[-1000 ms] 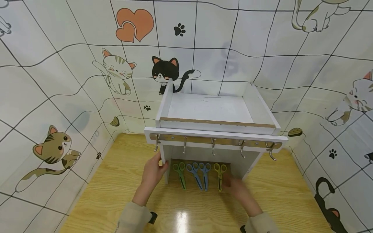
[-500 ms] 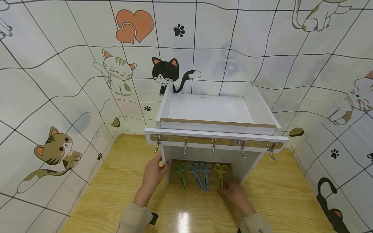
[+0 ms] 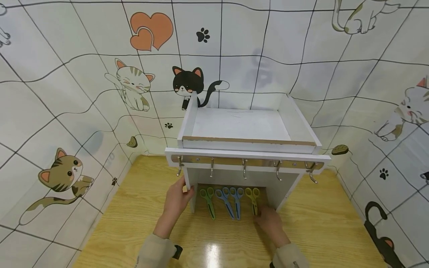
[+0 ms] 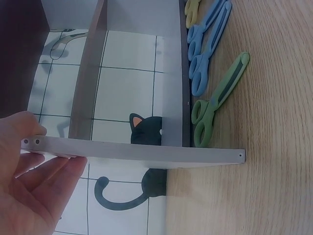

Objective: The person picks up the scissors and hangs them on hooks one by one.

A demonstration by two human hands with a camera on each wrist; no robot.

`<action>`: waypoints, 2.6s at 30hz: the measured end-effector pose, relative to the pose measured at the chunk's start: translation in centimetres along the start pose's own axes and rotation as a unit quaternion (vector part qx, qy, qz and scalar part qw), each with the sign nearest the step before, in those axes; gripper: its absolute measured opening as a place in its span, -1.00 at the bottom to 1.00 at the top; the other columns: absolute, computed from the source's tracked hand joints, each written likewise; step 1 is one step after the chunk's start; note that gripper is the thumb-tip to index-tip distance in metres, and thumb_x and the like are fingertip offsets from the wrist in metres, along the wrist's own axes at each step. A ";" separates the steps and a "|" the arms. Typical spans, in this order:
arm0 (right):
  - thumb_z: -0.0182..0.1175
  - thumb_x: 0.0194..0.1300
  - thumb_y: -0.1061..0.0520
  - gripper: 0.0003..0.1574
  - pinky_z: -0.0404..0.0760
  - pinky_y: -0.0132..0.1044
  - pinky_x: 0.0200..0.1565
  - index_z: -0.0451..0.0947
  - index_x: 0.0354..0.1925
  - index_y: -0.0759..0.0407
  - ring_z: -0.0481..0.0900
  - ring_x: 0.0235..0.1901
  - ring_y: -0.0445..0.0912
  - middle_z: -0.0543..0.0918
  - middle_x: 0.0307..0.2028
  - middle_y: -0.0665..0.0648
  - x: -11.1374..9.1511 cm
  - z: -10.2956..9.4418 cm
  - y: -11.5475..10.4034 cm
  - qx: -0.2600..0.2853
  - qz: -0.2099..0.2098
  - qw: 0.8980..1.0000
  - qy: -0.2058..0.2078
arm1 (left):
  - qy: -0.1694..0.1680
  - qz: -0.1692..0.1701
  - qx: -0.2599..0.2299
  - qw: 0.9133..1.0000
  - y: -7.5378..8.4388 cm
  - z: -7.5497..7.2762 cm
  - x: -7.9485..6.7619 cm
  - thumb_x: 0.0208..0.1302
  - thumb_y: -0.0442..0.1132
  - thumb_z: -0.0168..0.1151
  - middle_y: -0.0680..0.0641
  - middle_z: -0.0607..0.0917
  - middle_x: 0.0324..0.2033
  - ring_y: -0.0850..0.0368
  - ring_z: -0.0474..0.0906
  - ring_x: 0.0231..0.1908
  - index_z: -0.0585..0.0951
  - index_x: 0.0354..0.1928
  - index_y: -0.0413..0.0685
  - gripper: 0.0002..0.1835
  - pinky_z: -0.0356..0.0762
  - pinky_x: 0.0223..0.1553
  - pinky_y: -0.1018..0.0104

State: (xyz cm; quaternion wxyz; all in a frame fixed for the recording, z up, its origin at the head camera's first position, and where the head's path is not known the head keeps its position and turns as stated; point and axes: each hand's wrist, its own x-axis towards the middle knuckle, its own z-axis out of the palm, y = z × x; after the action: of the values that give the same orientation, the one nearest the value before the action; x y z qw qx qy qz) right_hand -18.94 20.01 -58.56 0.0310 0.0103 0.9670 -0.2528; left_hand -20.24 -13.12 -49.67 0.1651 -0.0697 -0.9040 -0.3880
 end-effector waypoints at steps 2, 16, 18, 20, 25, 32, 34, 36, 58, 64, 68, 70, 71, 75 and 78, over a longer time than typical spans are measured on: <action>0.32 0.04 0.18 -0.72 0.21 -0.30 -0.60 0.36 -0.50 0.16 0.31 -0.61 -0.10 0.40 -0.61 0.04 0.1 0.0 -0.2 0.000 0.006 1.000 -0.001 | 0.002 0.001 0.000 1.000 0.0 0.0 0.0 0.25 -0.33 0.28 -0.18 0.77 -0.03 -0.11 0.76 -0.08 0.59 0.07 -0.03 -0.67 0.77 -0.27 0.15; 0.31 -0.04 0.20 -0.83 0.32 -0.28 -0.56 0.50 -0.48 0.23 0.37 -0.57 -0.11 0.53 -0.57 0.07 -0.3 0.0 0.3 0.049 0.009 0.998 0.024 | 0.003 0.003 0.004 1.000 -0.1 0.1 0.0 0.26 -0.33 0.30 -0.18 0.77 -0.02 -0.15 0.73 -0.02 0.59 0.08 -0.03 -0.66 0.77 -0.24 0.12; 0.31 -0.05 0.21 -0.86 0.36 -0.28 -0.54 0.55 -0.47 0.24 0.40 -0.56 -0.12 0.57 -0.55 0.07 -0.6 -0.1 0.4 0.061 0.003 0.998 0.034 | 0.002 0.002 0.001 1.000 -0.1 0.1 0.0 0.26 -0.33 0.30 -0.18 0.76 -0.02 -0.15 0.73 -0.02 0.59 0.09 -0.02 -0.65 0.77 -0.23 0.12; 0.31 -0.03 0.22 -0.87 0.41 -0.27 -0.54 0.58 -0.45 0.26 0.45 -0.55 -0.12 0.61 -0.53 0.09 -0.8 -0.2 0.5 0.079 0.003 0.996 0.041 | 0.001 0.001 0.000 1.000 -0.1 0.1 -0.1 0.26 -0.33 0.30 -0.18 0.77 -0.02 -0.14 0.73 -0.03 0.59 0.09 -0.02 -0.66 0.77 -0.24 0.12; 0.32 0.09 0.24 -0.79 0.59 -0.24 -0.45 0.60 -0.30 0.37 0.64 -0.46 -0.05 0.73 -0.42 0.20 -1.4 -0.3 0.7 0.135 0.014 0.990 0.041 | 0.001 0.005 0.000 1.000 -0.1 0.2 0.0 0.26 -0.34 0.29 -0.19 0.76 -0.02 -0.14 0.75 -0.06 0.59 0.08 -0.05 -0.66 0.77 -0.25 0.12; 0.21 0.25 0.41 -0.67 0.75 -0.30 -0.29 0.50 -0.05 0.63 0.77 -0.35 0.04 0.73 -0.26 0.48 -2.4 -0.4 1.2 0.348 0.060 0.936 0.014 | 0.005 0.005 -0.001 1.000 0.0 0.1 -0.1 0.25 -0.35 0.28 -0.21 0.77 -0.04 -0.15 0.76 -0.10 0.60 0.07 -0.07 -0.66 0.77 -0.28 0.11; 0.17 0.27 0.45 -0.65 0.76 -0.32 -0.27 0.46 -0.01 0.70 0.77 -0.36 -0.01 0.71 -0.24 0.51 -2.6 -0.7 1.5 0.402 0.073 0.913 0.005 | 0.005 0.006 0.000 1.000 0.0 0.1 -0.1 0.25 -0.36 0.28 -0.22 0.77 -0.04 -0.15 0.76 -0.11 0.60 0.07 -0.07 -0.67 0.77 -0.29 0.11; 0.15 0.29 0.44 -0.63 0.76 -0.33 -0.24 0.45 0.02 0.72 0.77 -0.35 -0.07 0.71 -0.23 0.47 -2.9 -1.3 1.8 0.421 0.078 0.904 -0.003 | 0.004 0.006 -0.001 1.000 0.0 0.1 -0.1 0.25 -0.36 0.28 -0.22 0.77 -0.04 -0.14 0.76 -0.10 0.60 0.07 -0.08 -0.66 0.77 -0.29 0.10; -0.03 0.49 0.36 -0.57 0.68 -0.42 0.01 0.73 -0.06 0.03 0.75 -0.10 -0.21 0.76 -0.13 -0.02 -6.6 -9.6 3.0 0.658 -0.069 0.743 -0.105 | 0.005 0.006 0.008 1.000 0.0 0.1 -0.2 0.27 -0.36 0.27 -0.21 0.76 -0.03 -0.16 0.75 -0.09 0.60 0.09 -0.05 -0.66 0.77 -0.27 0.09; -0.12 0.52 0.39 -0.53 0.68 -0.42 0.00 0.70 0.02 0.13 0.76 -0.08 -0.20 0.77 -0.11 0.01 -7.4 -11.8 2.7 0.674 -0.104 0.725 -0.097 | 0.006 0.003 0.005 1.000 -0.1 0.1 -0.2 0.27 -0.36 0.27 -0.21 0.76 -0.03 -0.17 0.76 -0.10 0.60 0.08 -0.06 -0.67 0.77 -0.27 0.08; -0.18 0.52 0.41 -0.49 0.68 -0.43 0.00 0.68 0.04 0.16 0.76 -0.08 -0.19 0.77 -0.10 0.03 -7.9 -13.2 2.7 0.692 -0.127 0.705 -0.086 | 0.006 0.003 0.001 1.000 0.0 0.1 -0.2 0.28 -0.35 0.27 -0.21 0.76 -0.02 -0.16 0.76 -0.10 0.60 0.09 -0.05 -0.66 0.77 -0.27 0.09; -0.21 0.53 0.43 -0.48 0.68 -0.42 0.00 0.68 0.04 0.19 0.76 -0.07 -0.16 0.77 -0.08 0.06 -8.1 -13.8 2.7 0.709 -0.141 0.686 -0.082 | 0.005 0.000 -0.001 1.000 0.1 0.1 -0.2 0.28 -0.34 0.27 -0.21 0.76 -0.01 -0.16 0.76 -0.10 0.60 0.09 -0.04 -0.66 0.77 -0.26 0.09; -0.22 0.53 0.43 -0.47 0.68 -0.42 0.01 0.68 0.04 0.20 0.76 -0.06 -0.15 0.77 -0.08 0.07 -8.2 -14.1 2.7 0.716 -0.147 0.678 -0.078 | 0.004 -0.001 -0.001 1.000 0.1 0.0 -0.2 0.28 -0.33 0.26 -0.21 0.76 -0.01 -0.16 0.75 -0.09 0.59 0.09 -0.03 -0.67 0.77 -0.26 0.09; -0.25 0.52 0.44 -0.47 0.69 -0.40 -0.01 0.67 0.04 0.27 0.77 -0.07 -0.11 0.77 -0.08 0.12 -8.6 -15.1 2.7 0.739 -0.168 0.650 -0.051 | 0.001 -0.005 -0.002 1.000 0.2 0.0 -0.2 0.28 -0.33 0.26 -0.21 0.76 -0.01 -0.16 0.75 -0.10 0.59 0.09 -0.04 -0.67 0.77 -0.25 0.08; -0.28 0.52 0.46 -0.46 0.69 -0.37 -0.01 0.65 0.05 0.32 0.77 -0.07 -0.08 0.77 -0.08 0.17 -8.8 -15.7 2.8 0.755 -0.181 0.629 -0.034 | 0.001 -0.004 0.000 1.000 0.2 0.0 -0.2 0.27 -0.34 0.26 -0.21 0.76 -0.02 -0.17 0.75 -0.09 0.60 0.09 -0.07 -0.67 0.77 -0.25 0.07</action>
State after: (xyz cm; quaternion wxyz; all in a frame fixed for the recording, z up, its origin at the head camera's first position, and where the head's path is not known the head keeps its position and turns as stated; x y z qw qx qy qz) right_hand -10.91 30.08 -45.69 -0.0010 -0.1535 0.4184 -0.8952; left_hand -20.02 -12.97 -49.55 0.1649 -0.0658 -0.9039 -0.3892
